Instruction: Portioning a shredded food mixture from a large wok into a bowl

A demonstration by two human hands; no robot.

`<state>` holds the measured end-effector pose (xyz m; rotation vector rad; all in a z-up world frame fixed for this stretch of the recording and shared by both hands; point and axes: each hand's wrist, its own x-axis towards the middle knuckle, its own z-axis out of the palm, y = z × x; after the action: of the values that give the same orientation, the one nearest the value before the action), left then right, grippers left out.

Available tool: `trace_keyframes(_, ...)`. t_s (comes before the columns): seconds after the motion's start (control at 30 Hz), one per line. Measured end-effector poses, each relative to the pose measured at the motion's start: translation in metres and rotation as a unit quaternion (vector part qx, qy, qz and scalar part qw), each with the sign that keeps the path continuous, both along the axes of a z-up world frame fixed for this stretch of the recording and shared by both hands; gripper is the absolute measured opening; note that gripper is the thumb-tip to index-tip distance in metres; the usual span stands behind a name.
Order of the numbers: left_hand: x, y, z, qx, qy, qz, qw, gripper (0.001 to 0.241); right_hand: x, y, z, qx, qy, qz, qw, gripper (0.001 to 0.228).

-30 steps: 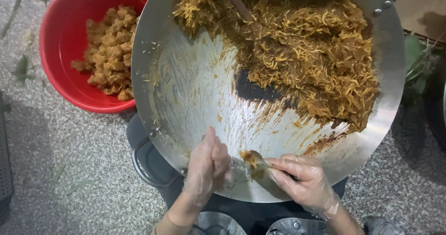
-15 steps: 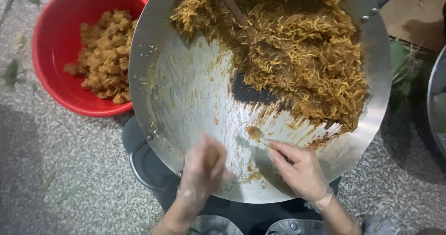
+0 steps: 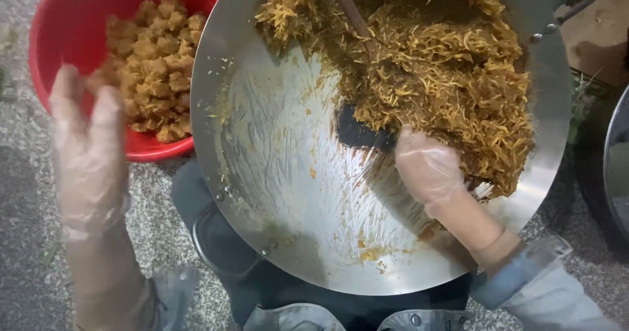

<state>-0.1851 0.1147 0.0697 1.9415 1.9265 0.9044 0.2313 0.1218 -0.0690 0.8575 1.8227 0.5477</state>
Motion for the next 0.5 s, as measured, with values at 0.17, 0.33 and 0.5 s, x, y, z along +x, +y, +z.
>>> trace_keyframes(0.17,0.050,-0.022,0.013,-0.073,-0.196,0.070,0.975,0.061,0.000,0.010,-0.014,-0.018,-0.276,0.289,0.917,0.052)
trace_keyframes(0.33,0.117,-0.076,0.008,0.064,-0.274,-0.026,0.959,0.051,0.036,0.015,-0.073,0.091,-0.355,0.558,0.744,0.040)
trace_keyframes(0.5,0.166,-0.091,-0.019,-0.010,-0.266,-0.064,0.962,0.045,0.050,-0.006,-0.092,0.643,-0.356,0.465,0.493,0.039)
